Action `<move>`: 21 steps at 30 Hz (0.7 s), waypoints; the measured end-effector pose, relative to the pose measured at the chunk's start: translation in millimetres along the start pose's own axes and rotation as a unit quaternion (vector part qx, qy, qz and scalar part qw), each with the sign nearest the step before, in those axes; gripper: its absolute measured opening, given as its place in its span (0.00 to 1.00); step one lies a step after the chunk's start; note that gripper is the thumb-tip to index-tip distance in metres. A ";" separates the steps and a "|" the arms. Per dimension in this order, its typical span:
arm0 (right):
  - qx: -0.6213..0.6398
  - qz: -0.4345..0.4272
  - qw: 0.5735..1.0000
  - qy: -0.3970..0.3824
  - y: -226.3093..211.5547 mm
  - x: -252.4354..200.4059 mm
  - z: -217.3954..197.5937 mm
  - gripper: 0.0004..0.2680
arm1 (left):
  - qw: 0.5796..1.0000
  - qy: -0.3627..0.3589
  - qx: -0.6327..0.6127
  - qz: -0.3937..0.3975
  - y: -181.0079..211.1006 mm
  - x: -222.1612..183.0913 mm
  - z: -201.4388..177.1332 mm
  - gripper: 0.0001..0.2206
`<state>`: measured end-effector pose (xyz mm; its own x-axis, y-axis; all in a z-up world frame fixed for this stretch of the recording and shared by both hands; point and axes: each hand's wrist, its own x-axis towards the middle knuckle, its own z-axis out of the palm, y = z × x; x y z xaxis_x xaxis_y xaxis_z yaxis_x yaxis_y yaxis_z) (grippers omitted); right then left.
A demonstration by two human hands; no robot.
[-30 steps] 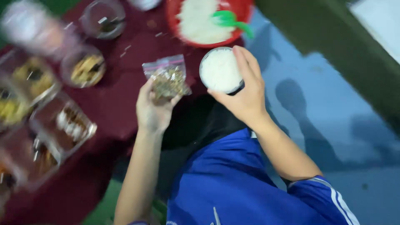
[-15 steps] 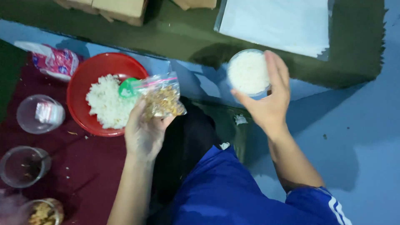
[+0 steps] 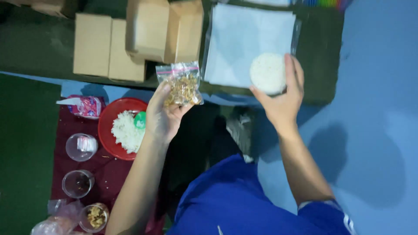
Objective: Portioning rice and toppings into bags and containers, and assembling cardboard meal boxes
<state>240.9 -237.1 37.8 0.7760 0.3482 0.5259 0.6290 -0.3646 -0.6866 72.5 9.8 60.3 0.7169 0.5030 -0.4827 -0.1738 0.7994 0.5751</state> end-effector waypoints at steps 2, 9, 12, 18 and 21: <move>-0.002 -0.001 1.000 -0.008 10.9 22.8 -2.7 0.38 | 0.998 0.028 0.046 0.011 10.7 4.3 29.7 0.15; 0.034 0.018 0.999 0.001 46.3 60.0 2.6 0.37 | 0.988 0.122 0.051 0.077 -19.8 55.2 21.4 0.16; 0.055 0.019 0.998 0.000 49.0 66.7 2.2 0.36 | 0.982 0.145 0.067 0.098 -28.2 88.1 -8.5 0.16; 0.052 0.011 0.999 0.006 52.4 75.9 13.3 0.35 | 0.943 0.188 0.200 0.186 -10.9 155.8 -1.8 0.21; 0.053 0.004 0.999 0.007 57.2 75.6 29.1 0.35 | 0.955 0.160 0.173 0.179 -13.4 205.8 -5.7 0.23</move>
<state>334.2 -206.5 23.7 0.7820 0.3329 0.5270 0.6149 -0.2740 -0.7395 218.5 104.5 -50.5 0.4016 0.8422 -0.3598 -0.0961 0.4295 0.8979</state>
